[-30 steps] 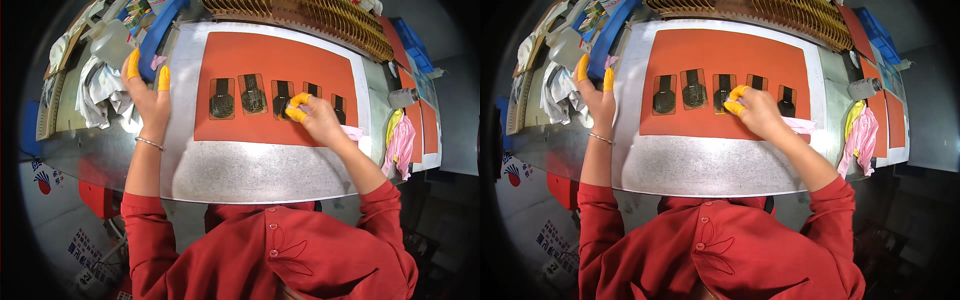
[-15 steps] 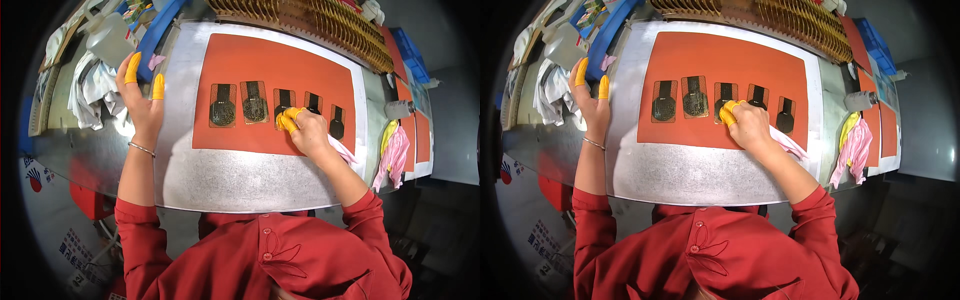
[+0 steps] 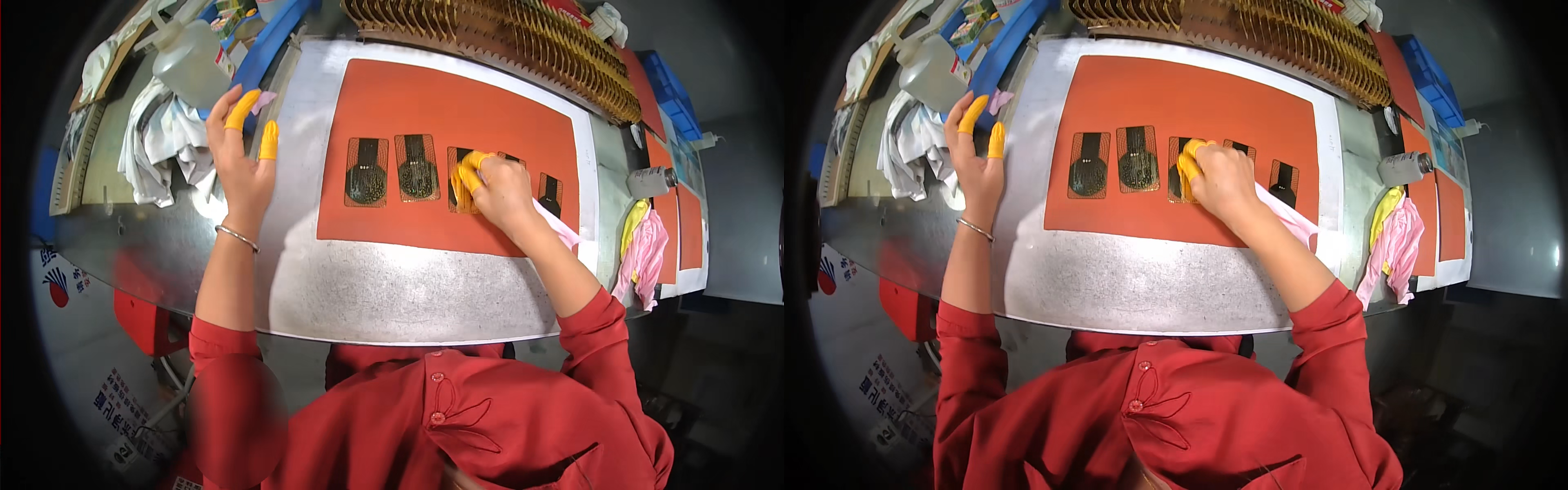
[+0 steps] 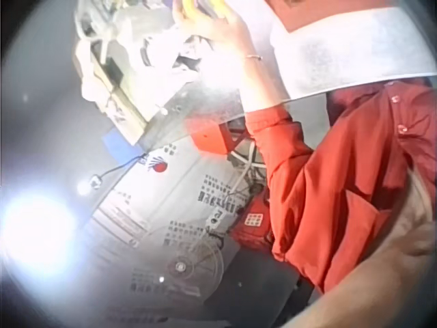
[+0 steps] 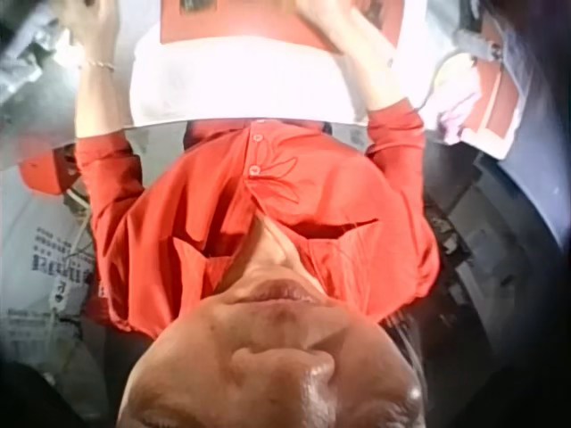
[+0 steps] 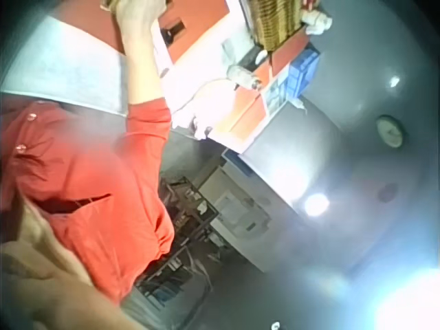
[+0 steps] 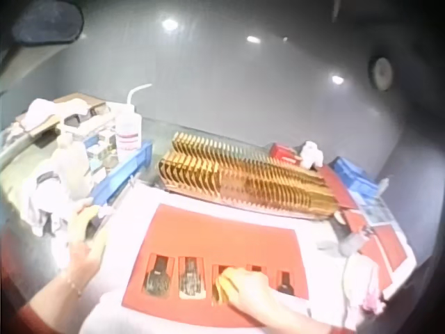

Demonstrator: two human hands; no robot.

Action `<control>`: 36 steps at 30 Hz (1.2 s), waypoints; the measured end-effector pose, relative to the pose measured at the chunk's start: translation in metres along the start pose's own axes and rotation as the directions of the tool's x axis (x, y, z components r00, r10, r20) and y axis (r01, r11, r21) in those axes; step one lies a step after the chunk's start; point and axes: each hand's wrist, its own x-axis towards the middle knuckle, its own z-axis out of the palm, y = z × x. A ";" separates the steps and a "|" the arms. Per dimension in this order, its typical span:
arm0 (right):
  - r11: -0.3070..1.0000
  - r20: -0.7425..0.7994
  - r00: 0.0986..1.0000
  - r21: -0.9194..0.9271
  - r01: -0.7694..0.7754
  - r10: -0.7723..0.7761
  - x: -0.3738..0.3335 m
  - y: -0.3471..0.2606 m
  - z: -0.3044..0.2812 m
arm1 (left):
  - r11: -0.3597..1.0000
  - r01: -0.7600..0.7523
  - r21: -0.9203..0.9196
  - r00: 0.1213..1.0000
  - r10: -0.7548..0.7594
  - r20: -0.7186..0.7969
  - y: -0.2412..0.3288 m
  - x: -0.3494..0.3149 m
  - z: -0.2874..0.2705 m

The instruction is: The person cleans four rectangular printing plates arranged on a red mat. They use a squeeze bottle to apply a liquid to the plates and then wipe them with a yellow cloth. The person repeats this process for each plate, ensuring the surface is clean.

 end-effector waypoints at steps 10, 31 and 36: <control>0.998 0.017 1.000 0.063 0.021 -0.022 -0.012 -0.006 -0.005 | 0.999 0.009 -0.035 1.000 -0.010 -0.008 -0.002 -0.002 -0.001; 0.994 0.004 0.994 0.010 0.112 -0.112 -0.041 -0.004 -0.004 | 1.000 0.018 -0.018 1.000 -0.018 0.022 -0.002 -0.002 0.002; 0.993 -0.001 0.994 0.045 0.112 -0.112 -0.038 -0.004 -0.003 | 1.000 0.001 -0.026 1.000 -0.001 -0.012 -0.005 -0.004 0.002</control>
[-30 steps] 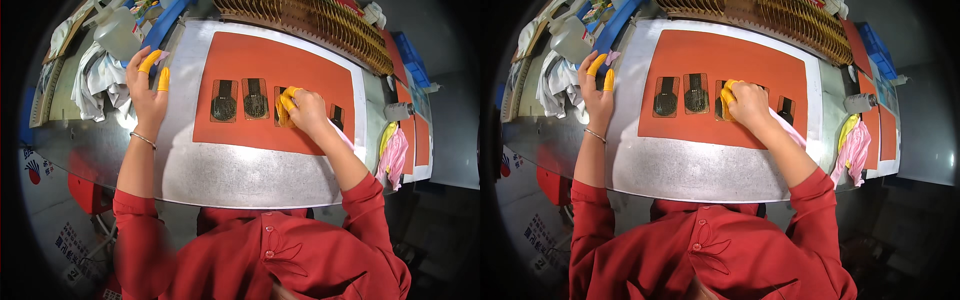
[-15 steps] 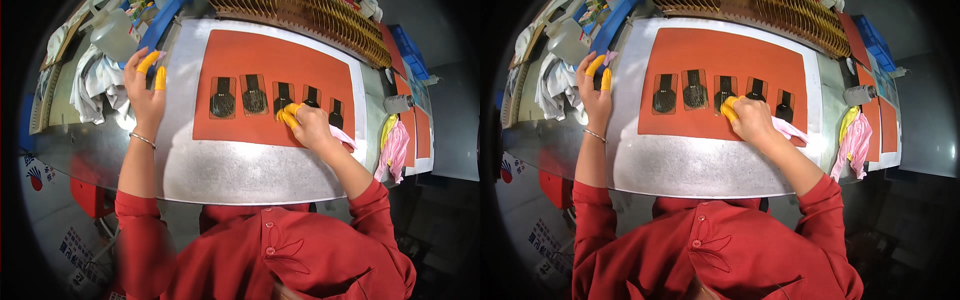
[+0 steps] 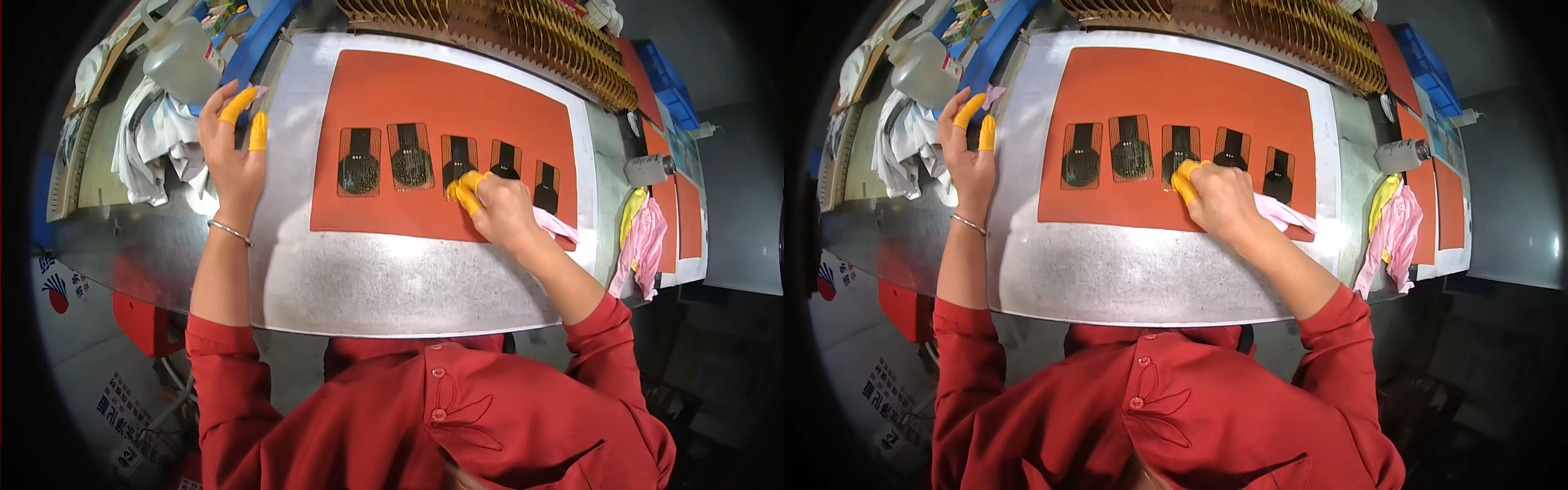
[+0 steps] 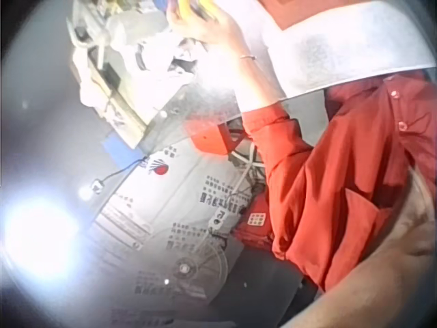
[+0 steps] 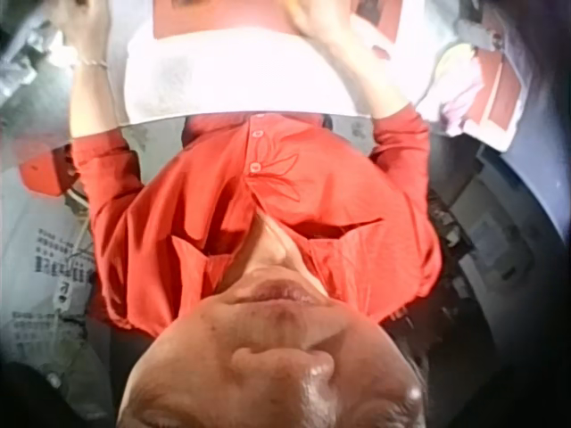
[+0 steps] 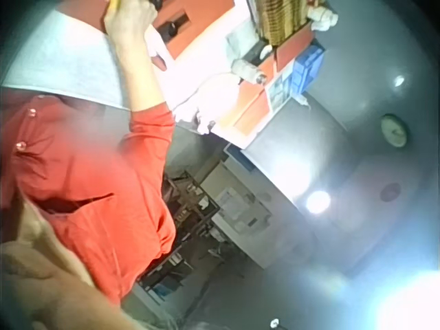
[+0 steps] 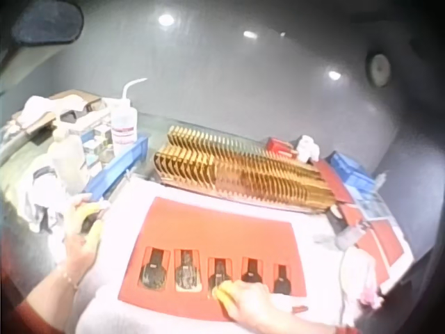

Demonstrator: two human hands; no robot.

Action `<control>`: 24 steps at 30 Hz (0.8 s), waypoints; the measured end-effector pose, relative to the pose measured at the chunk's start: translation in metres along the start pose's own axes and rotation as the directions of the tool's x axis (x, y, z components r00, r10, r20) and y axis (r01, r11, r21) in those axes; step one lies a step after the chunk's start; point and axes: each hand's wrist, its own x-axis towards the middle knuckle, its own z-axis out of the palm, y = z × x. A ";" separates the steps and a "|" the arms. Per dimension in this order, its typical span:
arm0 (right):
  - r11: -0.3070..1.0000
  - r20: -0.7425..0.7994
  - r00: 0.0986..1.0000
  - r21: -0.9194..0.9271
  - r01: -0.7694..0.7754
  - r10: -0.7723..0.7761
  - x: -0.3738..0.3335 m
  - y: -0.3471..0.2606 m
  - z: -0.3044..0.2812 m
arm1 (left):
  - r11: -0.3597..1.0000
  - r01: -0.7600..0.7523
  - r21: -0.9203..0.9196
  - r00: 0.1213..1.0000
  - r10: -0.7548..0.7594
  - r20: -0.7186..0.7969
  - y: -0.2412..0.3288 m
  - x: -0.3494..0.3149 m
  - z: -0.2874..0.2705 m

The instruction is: The person cleans four rectangular printing plates arranged on a red mat. They use a squeeze bottle to apply a liquid to the plates and then wipe them with a yellow cloth. The person repeats this process for each plate, ensuring the surface is clean.

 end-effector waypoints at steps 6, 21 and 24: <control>0.995 0.000 1.000 -0.100 0.003 -0.003 0.034 0.025 -0.006 | 0.998 -0.041 0.053 0.999 0.039 0.037 0.004 0.006 0.000; 0.981 0.105 0.979 0.095 0.168 -0.177 0.021 0.028 -0.011 | 0.994 -0.003 0.110 0.996 -0.007 0.085 0.013 0.006 0.001; 0.996 0.111 0.991 0.052 0.074 -0.079 0.053 0.041 -0.007 | 0.986 -0.040 0.161 0.996 0.026 0.089 0.012 0.008 0.002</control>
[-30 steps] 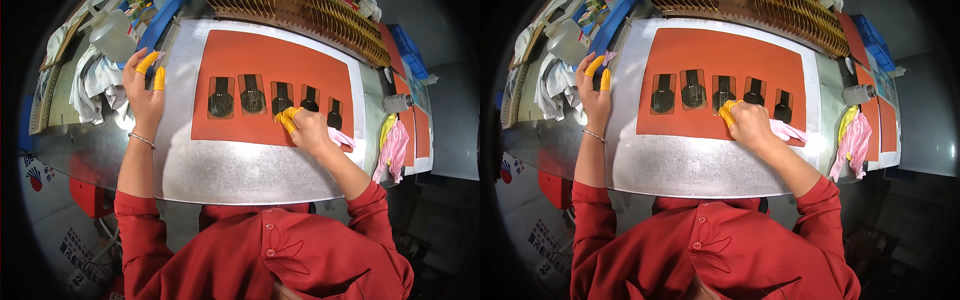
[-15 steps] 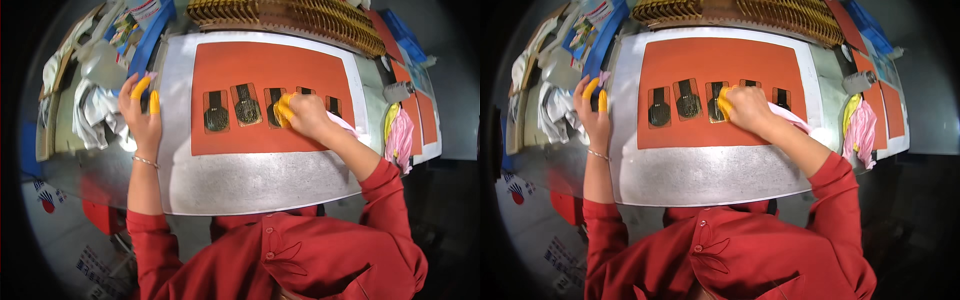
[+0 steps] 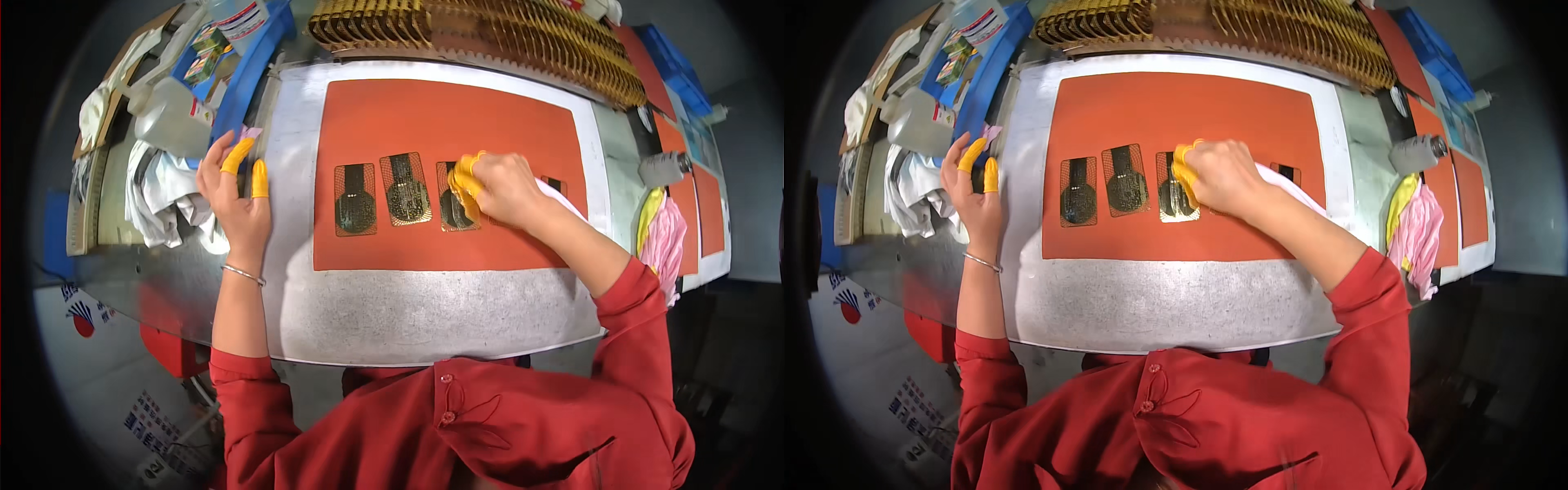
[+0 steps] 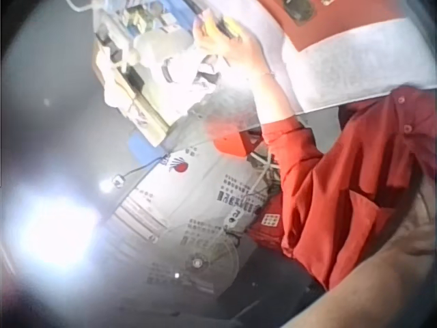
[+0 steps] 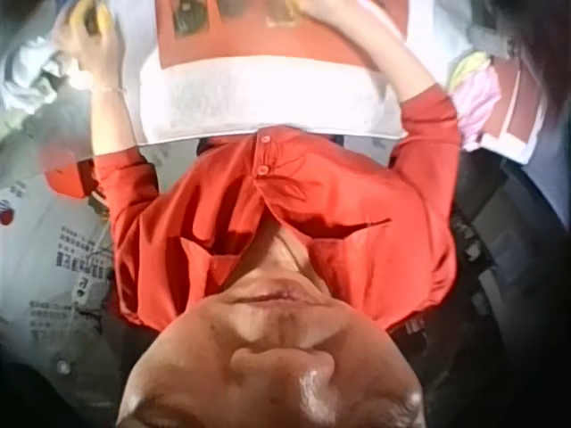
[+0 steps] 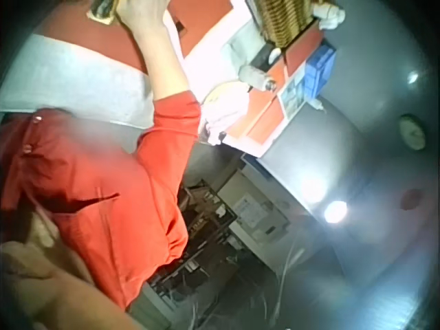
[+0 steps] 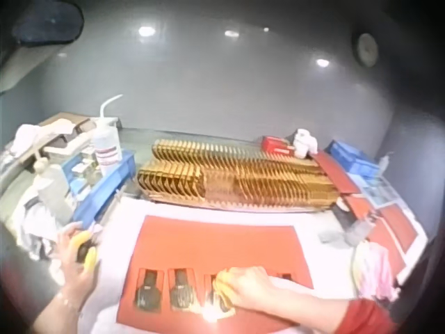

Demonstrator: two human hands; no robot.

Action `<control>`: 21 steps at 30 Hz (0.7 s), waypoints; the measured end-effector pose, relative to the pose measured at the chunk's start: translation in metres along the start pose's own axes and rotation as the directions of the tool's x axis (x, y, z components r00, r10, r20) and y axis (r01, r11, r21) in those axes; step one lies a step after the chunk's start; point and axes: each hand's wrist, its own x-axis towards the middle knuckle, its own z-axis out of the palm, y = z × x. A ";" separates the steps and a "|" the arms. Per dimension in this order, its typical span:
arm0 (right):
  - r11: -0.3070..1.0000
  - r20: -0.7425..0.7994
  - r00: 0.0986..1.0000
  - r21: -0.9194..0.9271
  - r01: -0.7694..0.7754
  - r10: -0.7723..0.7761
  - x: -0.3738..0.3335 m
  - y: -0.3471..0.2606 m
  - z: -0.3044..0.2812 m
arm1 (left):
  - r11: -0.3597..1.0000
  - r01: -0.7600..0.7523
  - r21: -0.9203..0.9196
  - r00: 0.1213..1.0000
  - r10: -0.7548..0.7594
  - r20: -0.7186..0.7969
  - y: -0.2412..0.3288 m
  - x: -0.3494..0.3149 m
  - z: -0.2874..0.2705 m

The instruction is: The person cleans four rectangular printing plates arranged on a red mat. They use a squeeze bottle to apply a liquid to the plates and then wipe them with a yellow cloth. The person repeats this process for each plate, ensuring the surface is clean.

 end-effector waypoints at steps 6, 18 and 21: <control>0.996 -0.052 0.996 -0.058 0.063 -0.066 0.019 0.007 0.007 | 0.996 0.063 -0.063 0.998 -0.063 0.000 -0.003 -0.004 -0.003; 0.997 0.052 0.996 -0.012 0.073 -0.072 0.019 0.001 -0.009 | 0.997 0.035 -0.075 0.999 -0.036 -0.012 -0.006 -0.003 -0.005; 0.997 0.075 0.994 0.029 0.075 -0.077 0.024 0.006 -0.010 | 0.995 0.042 -0.094 0.999 -0.045 -0.023 -0.005 -0.004 -0.003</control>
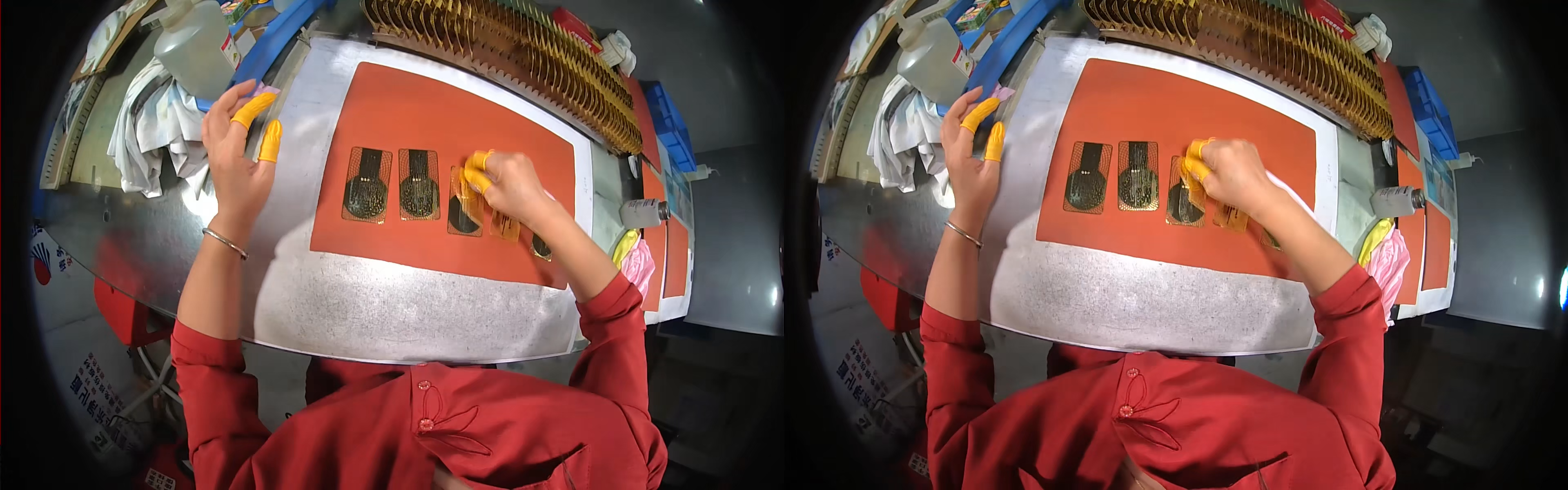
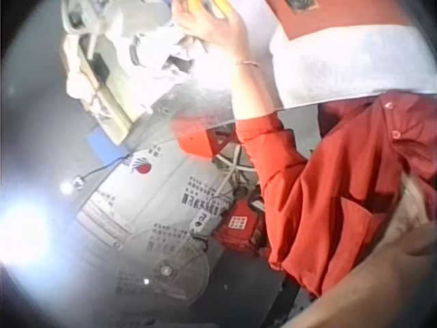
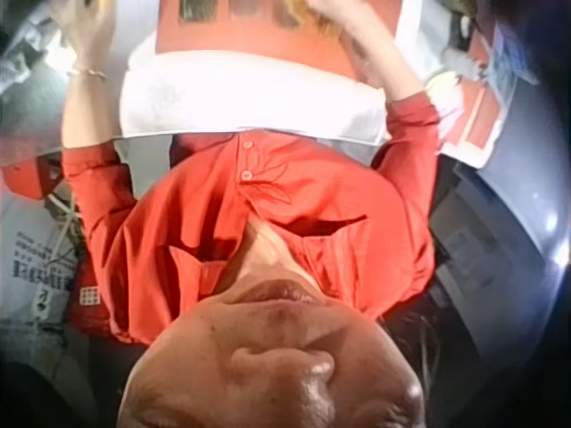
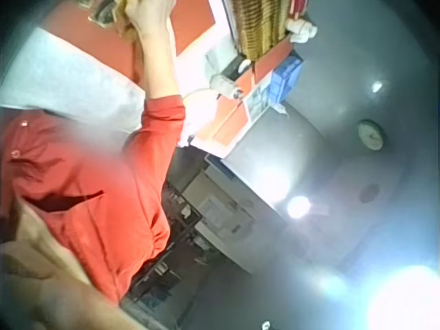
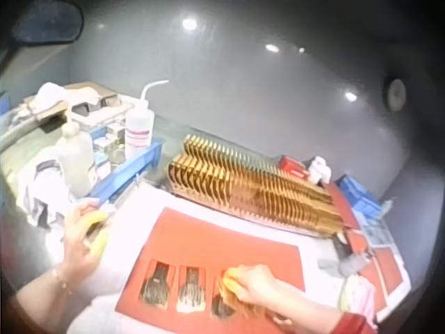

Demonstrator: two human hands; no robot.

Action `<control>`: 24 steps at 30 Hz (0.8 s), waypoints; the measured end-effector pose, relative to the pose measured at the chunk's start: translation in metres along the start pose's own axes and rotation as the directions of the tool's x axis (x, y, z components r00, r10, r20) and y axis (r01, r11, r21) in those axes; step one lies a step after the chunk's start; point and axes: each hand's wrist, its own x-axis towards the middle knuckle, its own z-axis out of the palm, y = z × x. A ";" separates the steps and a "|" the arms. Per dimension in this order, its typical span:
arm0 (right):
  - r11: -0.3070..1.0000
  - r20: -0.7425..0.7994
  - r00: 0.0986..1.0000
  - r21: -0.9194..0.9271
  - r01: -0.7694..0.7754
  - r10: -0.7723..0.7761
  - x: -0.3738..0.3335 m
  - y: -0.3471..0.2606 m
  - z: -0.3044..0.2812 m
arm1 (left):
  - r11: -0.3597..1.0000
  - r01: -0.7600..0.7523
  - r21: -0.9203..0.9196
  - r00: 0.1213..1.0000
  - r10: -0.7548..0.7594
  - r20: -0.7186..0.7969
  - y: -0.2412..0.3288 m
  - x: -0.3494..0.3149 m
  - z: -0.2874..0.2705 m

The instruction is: The person cleans four rectangular printing plates arranged on a red mat. They use a squeeze bottle to apply a liquid to the plates and then wipe them with a yellow cloth. The person repeats this process for each plate, ensuring the surface is clean.

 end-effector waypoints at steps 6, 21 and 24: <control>0.991 0.024 0.991 0.037 0.131 -0.132 -0.005 0.002 -0.002 | 1.000 -0.011 -0.016 1.000 0.011 0.000 -0.002 0.001 0.000; 0.991 0.026 0.993 -0.064 0.121 -0.120 -0.004 -0.007 -0.001 | 0.999 -0.035 0.023 0.999 0.035 0.005 -0.002 0.001 0.001; 0.997 0.027 1.000 -0.071 -0.013 0.015 -0.006 -0.001 0.005 | 0.996 -0.067 0.051 0.998 0.067 0.013 0.000 0.002 0.000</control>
